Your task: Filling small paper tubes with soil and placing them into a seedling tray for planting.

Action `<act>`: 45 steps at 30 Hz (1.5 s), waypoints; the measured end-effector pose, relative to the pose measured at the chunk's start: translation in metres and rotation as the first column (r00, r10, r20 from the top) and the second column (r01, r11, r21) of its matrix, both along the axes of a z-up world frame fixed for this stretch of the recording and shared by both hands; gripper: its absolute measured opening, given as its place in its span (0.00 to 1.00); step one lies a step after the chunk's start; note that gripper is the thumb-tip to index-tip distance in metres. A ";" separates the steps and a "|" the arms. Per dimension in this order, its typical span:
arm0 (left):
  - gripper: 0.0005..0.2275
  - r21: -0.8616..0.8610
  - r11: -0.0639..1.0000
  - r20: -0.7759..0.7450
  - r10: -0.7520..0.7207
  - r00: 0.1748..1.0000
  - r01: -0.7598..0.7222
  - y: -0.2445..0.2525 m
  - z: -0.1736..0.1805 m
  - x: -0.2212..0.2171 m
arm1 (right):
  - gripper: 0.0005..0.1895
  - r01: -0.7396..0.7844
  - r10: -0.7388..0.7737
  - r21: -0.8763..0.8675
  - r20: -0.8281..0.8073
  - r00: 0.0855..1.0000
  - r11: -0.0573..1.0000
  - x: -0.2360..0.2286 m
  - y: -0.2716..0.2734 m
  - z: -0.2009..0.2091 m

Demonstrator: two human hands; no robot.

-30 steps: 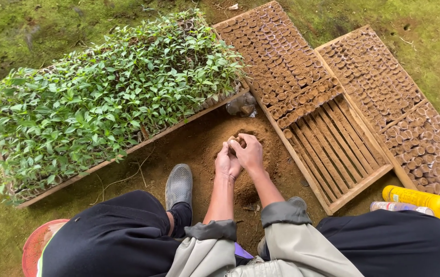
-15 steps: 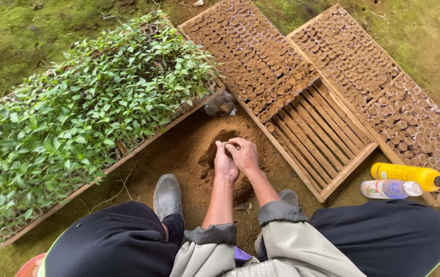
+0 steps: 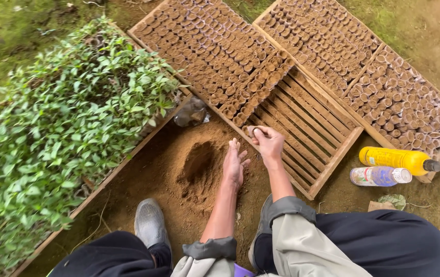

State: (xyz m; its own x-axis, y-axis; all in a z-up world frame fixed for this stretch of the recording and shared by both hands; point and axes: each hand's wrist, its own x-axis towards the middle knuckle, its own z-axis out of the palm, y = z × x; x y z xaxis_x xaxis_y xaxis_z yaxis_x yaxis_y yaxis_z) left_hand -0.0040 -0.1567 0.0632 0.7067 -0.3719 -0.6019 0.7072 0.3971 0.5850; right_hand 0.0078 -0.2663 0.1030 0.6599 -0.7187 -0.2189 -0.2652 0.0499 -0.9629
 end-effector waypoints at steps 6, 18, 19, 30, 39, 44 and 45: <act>0.34 0.099 0.995 -0.028 -0.023 0.999 0.025 -0.018 -0.027 0.011 | 0.10 -0.088 0.066 -0.141 -0.155 0.986 0.986 0.020 -0.063 -0.065; 0.34 0.144 0.990 -0.058 -0.002 0.998 0.011 -0.019 -0.028 0.023 | 0.09 -0.332 0.234 -0.322 -0.306 0.923 0.887 0.039 -0.070 -0.119; 0.34 0.144 0.990 -0.058 -0.001 0.998 0.009 -0.018 -0.029 0.022 | 0.09 -0.333 0.236 -0.321 -0.306 0.922 0.886 0.037 -0.071 -0.120; 0.19 0.381 0.904 -0.034 0.225 0.974 -0.195 0.010 -0.046 0.014 | 0.14 -0.138 0.043 -0.463 -0.211 0.976 0.876 0.006 -0.035 -0.085; 0.07 0.579 0.724 0.120 0.378 0.918 -0.374 0.070 -0.038 -0.005 | 0.08 -0.367 0.315 -0.557 -0.190 0.930 0.746 -0.037 0.093 -0.092; 0.06 0.751 0.547 0.177 0.373 0.911 -0.370 0.093 -0.073 -0.010 | 0.06 -0.428 0.370 -0.596 -0.226 0.901 0.679 -0.041 0.111 -0.098; 0.05 0.802 0.464 0.223 0.351 0.909 -0.376 0.096 -0.081 -0.012 | 0.07 -0.432 0.376 -0.589 -0.224 0.899 0.683 -0.040 0.112 -0.095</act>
